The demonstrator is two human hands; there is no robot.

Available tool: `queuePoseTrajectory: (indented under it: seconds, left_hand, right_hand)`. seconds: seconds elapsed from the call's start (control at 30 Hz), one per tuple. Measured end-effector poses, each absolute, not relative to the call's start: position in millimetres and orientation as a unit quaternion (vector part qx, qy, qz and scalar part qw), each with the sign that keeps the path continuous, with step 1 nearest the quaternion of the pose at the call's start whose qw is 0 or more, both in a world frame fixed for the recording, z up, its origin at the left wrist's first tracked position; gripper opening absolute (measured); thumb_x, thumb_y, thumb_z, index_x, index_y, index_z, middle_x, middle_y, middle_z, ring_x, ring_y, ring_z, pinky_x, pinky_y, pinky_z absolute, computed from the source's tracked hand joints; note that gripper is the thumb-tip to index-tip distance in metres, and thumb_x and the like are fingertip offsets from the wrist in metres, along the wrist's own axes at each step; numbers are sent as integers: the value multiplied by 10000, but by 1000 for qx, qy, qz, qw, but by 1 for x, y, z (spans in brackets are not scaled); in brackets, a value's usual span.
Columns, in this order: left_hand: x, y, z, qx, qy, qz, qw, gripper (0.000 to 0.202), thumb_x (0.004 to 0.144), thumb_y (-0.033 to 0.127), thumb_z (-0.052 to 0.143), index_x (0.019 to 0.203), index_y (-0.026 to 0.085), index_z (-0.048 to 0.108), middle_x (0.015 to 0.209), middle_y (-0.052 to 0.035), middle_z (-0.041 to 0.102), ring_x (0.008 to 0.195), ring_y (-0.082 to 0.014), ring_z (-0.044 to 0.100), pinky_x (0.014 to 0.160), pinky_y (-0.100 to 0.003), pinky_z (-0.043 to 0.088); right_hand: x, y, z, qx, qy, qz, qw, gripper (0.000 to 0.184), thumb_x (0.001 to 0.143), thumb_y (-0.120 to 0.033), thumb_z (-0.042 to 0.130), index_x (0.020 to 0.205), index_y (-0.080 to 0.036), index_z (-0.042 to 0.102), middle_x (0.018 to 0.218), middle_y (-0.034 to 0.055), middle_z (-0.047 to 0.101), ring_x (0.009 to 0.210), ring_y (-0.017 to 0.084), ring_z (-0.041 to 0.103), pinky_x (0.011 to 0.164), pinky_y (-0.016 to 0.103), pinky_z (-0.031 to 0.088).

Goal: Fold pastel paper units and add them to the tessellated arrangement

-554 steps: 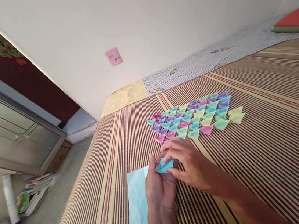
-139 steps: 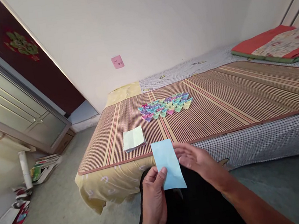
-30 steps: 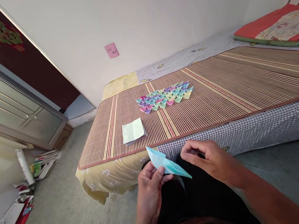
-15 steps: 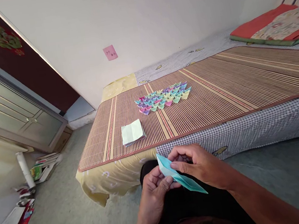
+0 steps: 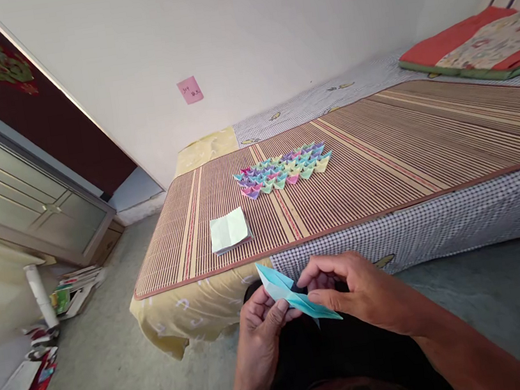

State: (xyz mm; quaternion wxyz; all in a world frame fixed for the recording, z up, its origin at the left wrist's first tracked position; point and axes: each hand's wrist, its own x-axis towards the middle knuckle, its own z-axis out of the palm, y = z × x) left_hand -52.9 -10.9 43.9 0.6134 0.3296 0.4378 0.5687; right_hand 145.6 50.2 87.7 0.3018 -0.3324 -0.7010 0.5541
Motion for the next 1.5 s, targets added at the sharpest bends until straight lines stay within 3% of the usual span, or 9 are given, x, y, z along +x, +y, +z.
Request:
queuePoseTrajectory:
  seconds: [0.23, 0.37, 0.47, 0.63, 0.73, 0.97, 1.17, 1.33, 1.5]
  left_hand:
    - [-52, -13, 45, 413, 446, 527, 595, 198, 893, 297, 760, 1026, 154, 795, 922, -82, 773, 829, -194, 706, 760, -279, 569]
    - [-49, -10, 47, 415, 449, 534, 584, 201, 863, 317, 790, 964, 145, 767, 896, -72, 760, 763, -169, 684, 725, -262, 553]
    - [-43, -8, 49, 339, 445, 583, 589, 297, 862, 371, 790, 1079, 181, 718, 919, -48, 735, 760, -148, 662, 693, -236, 531]
    - [-26, -15, 51, 254, 421, 620, 611, 508, 888, 478, 742, 1307, 216, 622, 1123, -85, 701, 959, -195, 668, 816, -288, 543]
    - [-18, -18, 49, 265, 448, 601, 606, 614, 829, 403, 817, 1371, 239, 579, 1056, -70, 699, 949, -202, 661, 824, -301, 543]
    - [-25, -10, 49, 256, 471, 625, 567, 410, 825, 296, 785, 1222, 221, 713, 673, 47, 580, 599, -86, 502, 593, -179, 423]
    - [-34, -11, 51, 245, 472, 627, 570, 209, 782, 300, 792, 934, 158, 817, 753, -31, 694, 707, -128, 592, 664, -209, 466]
    - [-39, -16, 52, 283, 460, 607, 582, 345, 760, 275, 773, 1084, 165, 818, 924, -80, 761, 843, -197, 658, 778, -273, 506]
    - [-42, -18, 53, 325, 456, 607, 564, 405, 834, 414, 757, 1141, 154, 797, 1027, -122, 767, 946, -254, 678, 881, -338, 523]
  right_hand:
    - [137, 49, 86, -350, -700, 548, 295, 305, 813, -125, 678, 1102, -217, 709, 806, -28, 638, 646, 108, 522, 569, 217, 443]
    - [128, 46, 83, -334, -735, 500, 314, 115, 855, -112, 647, 896, -207, 699, 710, -41, 569, 623, 109, 476, 556, 221, 389]
    - [122, 46, 76, -345, -754, 409, 381, 141, 914, -146, 615, 784, -199, 629, 756, -14, 561, 655, 125, 494, 585, 242, 399]
    - [115, 50, 60, -366, -759, 261, 470, 147, 977, -137, 528, 887, -217, 612, 826, 24, 580, 731, 164, 569, 681, 284, 471]
    - [112, 51, 53, -361, -765, 224, 485, 176, 977, -101, 496, 958, -229, 615, 889, 47, 615, 825, 190, 622, 746, 308, 512]
    - [116, 51, 46, -327, -769, 271, 477, 308, 896, -8, 474, 994, -228, 666, 965, 62, 624, 897, 200, 643, 775, 314, 530]
    - [127, 53, 51, -311, -752, 372, 447, 332, 865, -21, 493, 979, -245, 709, 1010, 49, 647, 911, 190, 647, 758, 298, 531]
    - [137, 55, 61, -295, -744, 433, 415, 289, 879, -100, 515, 1037, -230, 720, 1057, 62, 668, 961, 209, 656, 805, 328, 539]
    - [139, 55, 63, -302, -710, 487, 410, 173, 929, -232, 579, 1018, -214, 726, 1017, 57, 687, 884, 190, 656, 761, 315, 536]
